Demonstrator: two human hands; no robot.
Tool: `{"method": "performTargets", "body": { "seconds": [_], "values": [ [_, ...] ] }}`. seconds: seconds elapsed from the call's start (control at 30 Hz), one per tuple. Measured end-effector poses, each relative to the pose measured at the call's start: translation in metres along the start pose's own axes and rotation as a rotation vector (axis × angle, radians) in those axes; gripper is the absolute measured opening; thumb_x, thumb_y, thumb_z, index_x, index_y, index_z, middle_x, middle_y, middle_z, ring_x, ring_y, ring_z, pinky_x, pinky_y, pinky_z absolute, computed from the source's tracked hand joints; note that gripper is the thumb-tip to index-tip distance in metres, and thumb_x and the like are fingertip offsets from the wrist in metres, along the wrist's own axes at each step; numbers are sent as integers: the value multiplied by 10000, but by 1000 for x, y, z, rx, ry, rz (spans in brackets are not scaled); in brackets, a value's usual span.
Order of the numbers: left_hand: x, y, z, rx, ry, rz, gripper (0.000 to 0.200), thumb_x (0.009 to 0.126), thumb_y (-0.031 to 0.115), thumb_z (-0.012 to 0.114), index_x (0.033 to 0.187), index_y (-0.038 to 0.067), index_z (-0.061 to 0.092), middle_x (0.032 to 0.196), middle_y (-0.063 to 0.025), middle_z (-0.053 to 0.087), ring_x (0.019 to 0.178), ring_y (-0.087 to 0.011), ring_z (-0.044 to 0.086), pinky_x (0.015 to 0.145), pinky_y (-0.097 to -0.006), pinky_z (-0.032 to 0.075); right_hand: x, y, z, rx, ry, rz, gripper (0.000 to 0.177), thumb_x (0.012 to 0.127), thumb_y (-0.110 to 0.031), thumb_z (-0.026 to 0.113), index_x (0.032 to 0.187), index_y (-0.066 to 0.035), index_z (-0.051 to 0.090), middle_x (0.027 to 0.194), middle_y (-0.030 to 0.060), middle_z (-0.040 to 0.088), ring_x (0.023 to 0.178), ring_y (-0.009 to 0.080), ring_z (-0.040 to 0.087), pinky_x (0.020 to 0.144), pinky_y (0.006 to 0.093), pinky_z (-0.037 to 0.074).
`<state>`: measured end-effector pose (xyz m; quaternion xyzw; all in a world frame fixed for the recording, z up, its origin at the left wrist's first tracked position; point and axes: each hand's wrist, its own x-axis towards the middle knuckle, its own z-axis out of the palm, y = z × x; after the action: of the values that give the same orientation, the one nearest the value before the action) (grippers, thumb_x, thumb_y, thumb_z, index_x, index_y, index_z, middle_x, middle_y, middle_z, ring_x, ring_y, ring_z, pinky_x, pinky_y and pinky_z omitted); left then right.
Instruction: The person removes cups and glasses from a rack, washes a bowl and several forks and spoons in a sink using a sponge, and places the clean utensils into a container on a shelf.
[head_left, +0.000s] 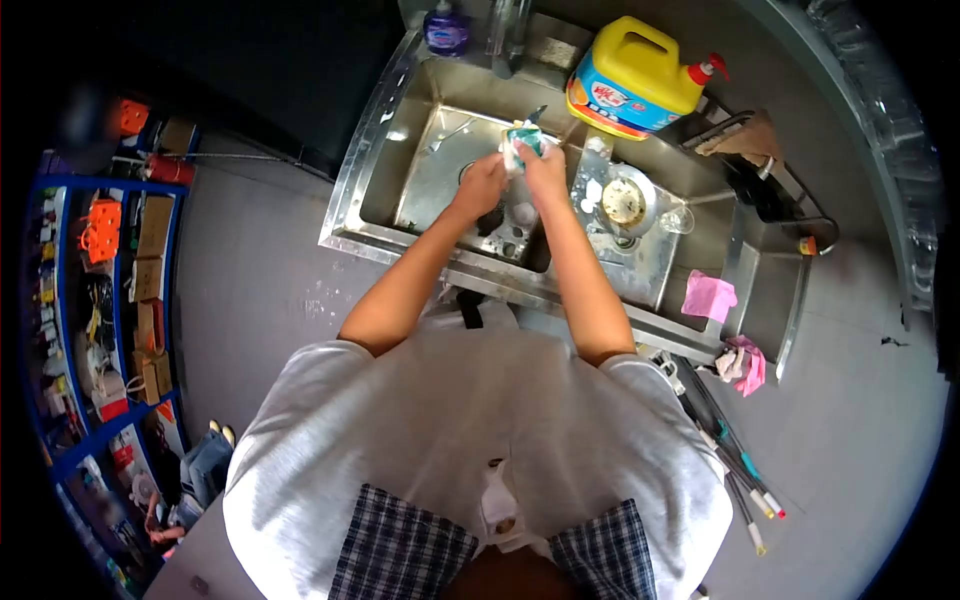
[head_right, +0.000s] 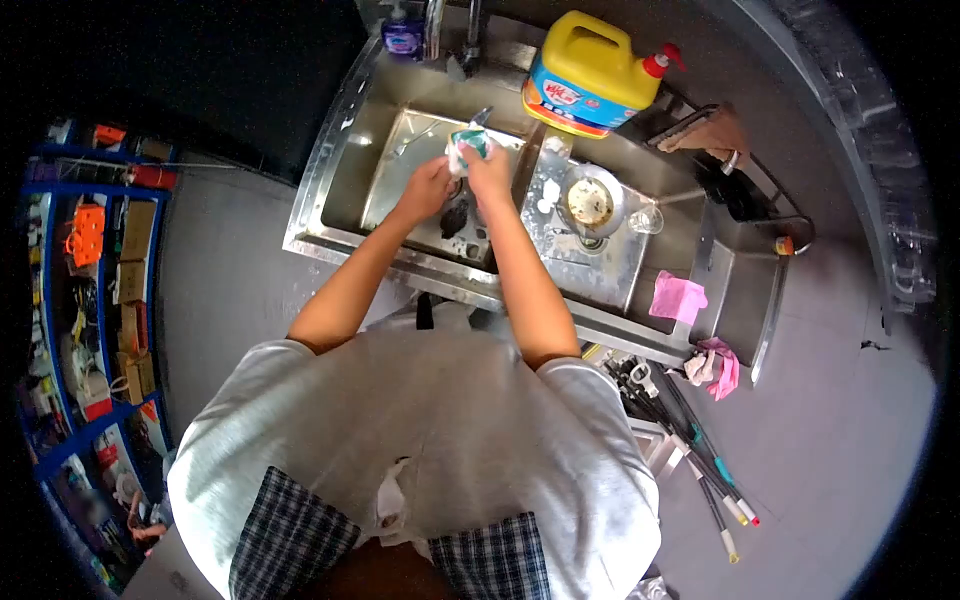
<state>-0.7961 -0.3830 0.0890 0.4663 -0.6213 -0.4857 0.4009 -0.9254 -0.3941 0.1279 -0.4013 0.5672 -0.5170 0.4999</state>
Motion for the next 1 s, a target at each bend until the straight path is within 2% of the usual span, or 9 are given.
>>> {"method": "performTargets", "body": {
  "seconds": [0.13, 0.2, 0.3, 0.43, 0.53, 0.77, 0.83, 0.9, 1.0],
  "values": [
    [-14, 27, -13, -337, -122, -349, 257, 941, 216, 421, 749, 67, 505, 586, 8, 438, 485, -89, 389, 431, -247, 309, 38, 8, 8, 216, 124, -15, 168, 809, -44, 611, 952, 42, 630, 848, 66, 650, 741, 130, 591, 650, 277, 472],
    [-24, 14, -17, -298, -235, -88, 254, 943, 225, 420, 747, 85, 500, 575, 6, 421, 475, -86, 372, 419, -237, 285, 62, 10, -8, 175, 204, -1, 187, 799, -13, 611, 969, 66, 601, 885, 98, 646, 747, 152, 598, 662, 292, 482],
    [-36, 12, -24, -471, -259, -216, 178, 941, 209, 423, 844, 89, 512, 580, -10, 434, 469, -103, 386, 416, -240, 292, 72, -4, -50, 210, 424, -28, 257, 799, -109, 646, 965, 79, 590, 898, 131, 645, 761, 201, 601, 703, 320, 472],
    [-31, 26, -38, -663, -149, -466, 156, 937, 192, 435, 1043, 96, 498, 617, -35, 484, 478, -133, 429, 434, -259, 335, 42, 35, -129, -834, 208, -141, 261, 698, -178, 701, 856, 25, 653, 804, 210, 659, 744, 319, 652, 673, 393, 497],
    [-19, 26, -35, -693, -100, -552, 209, 949, 241, 437, 1111, 112, 462, 687, -63, 538, 536, -162, 513, 473, -267, 389, -4, 50, -129, -987, 78, 114, 319, 654, -223, 745, 842, 14, 641, 844, 239, 640, 820, 366, 633, 716, 427, 497],
    [42, -2, -36, -792, -70, -508, 296, 952, 369, 438, 948, 74, 461, 770, -90, 581, 647, -202, 623, 545, -282, 471, 3, 45, -114, -1251, 90, 51, 517, 690, -312, 723, 1069, -10, 545, 924, 248, 623, 887, 405, 594, 815, 452, 475],
    [55, 1, -33, -821, -44, -580, 308, 942, 380, 451, 919, 74, 468, 776, -91, 587, 649, -198, 620, 541, -283, 473, 53, 31, -91, -973, 95, -437, 384, 751, -241, 665, 1009, 24, 562, 876, 219, 622, 850, 372, 596, 756, 439, 474],
    [65, -4, -34, -837, -48, -599, 267, 920, 338, 511, 946, 73, 498, 811, -89, 605, 661, -187, 616, 556, -298, 489, 108, -7, -35, -653, -60, -225, 422, 770, -222, 672, 1085, 23, 536, 899, 170, 636, 884, 287, 612, 773, 371, 470],
    [68, -3, -35, -745, -59, -419, 196, 909, 236, 533, 1030, 83, 508, 833, -81, 614, 688, -182, 622, 586, -317, 504, 207, 1, 35, -289, -190, -410, 407, 822, -248, 617, 1103, 31, 528, 998, 212, 634, 936, 270, 618, 816, 347, 455]
  ]
}}
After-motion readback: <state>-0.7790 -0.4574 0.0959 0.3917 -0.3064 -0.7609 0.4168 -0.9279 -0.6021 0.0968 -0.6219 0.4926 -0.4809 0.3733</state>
